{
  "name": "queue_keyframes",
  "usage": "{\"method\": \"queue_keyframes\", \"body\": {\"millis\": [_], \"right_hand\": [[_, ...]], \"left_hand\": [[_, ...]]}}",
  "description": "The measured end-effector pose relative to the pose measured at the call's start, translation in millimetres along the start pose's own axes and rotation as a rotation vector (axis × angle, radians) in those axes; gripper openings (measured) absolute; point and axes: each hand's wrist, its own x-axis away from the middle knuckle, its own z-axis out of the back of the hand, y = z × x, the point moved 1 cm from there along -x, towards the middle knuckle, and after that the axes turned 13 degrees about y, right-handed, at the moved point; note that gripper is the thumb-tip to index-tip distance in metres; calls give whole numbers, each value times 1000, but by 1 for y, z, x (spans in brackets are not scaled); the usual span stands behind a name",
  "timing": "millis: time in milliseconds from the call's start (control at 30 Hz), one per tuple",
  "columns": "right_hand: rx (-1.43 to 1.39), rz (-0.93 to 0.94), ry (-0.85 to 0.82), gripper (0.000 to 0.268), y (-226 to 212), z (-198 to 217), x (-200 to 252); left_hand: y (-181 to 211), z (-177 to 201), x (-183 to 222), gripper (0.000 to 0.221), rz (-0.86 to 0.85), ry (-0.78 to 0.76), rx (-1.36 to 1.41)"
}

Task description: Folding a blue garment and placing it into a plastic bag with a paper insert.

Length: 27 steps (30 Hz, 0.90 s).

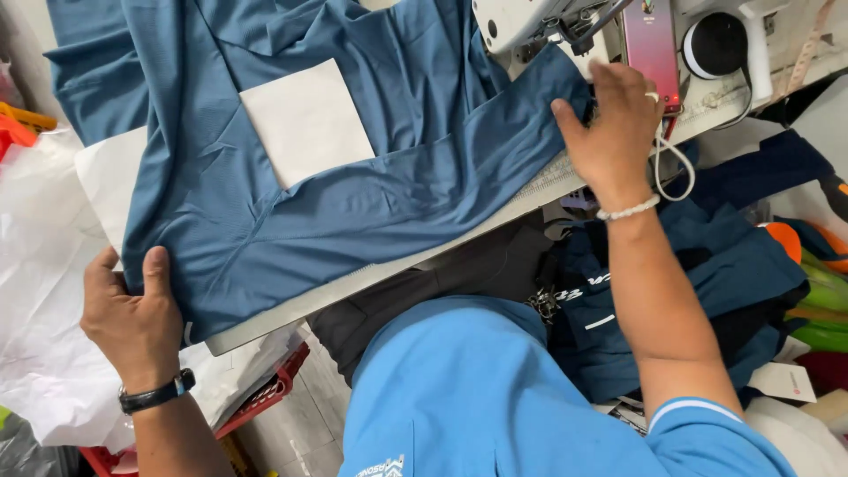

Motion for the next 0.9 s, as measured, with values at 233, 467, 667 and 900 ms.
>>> {"method": "queue_keyframes", "body": {"millis": [233, 467, 667, 900], "right_hand": [[-500, 118, 234, 7, -8, 11, -5], [-605, 147, 130, 17, 15, -23, 0], [-236, 288, 202, 11, 58, 0, 5], [-1099, -151, 38, 28, 16, 2, 2]], "left_hand": [[-3, 1, -5, 25, -31, 51, 35], [0, 5, -9, 27, 20, 36, 32], [5, 8, -7, 29, 61, -22, -16], [8, 5, -9, 29, 28, -23, -8]]}}
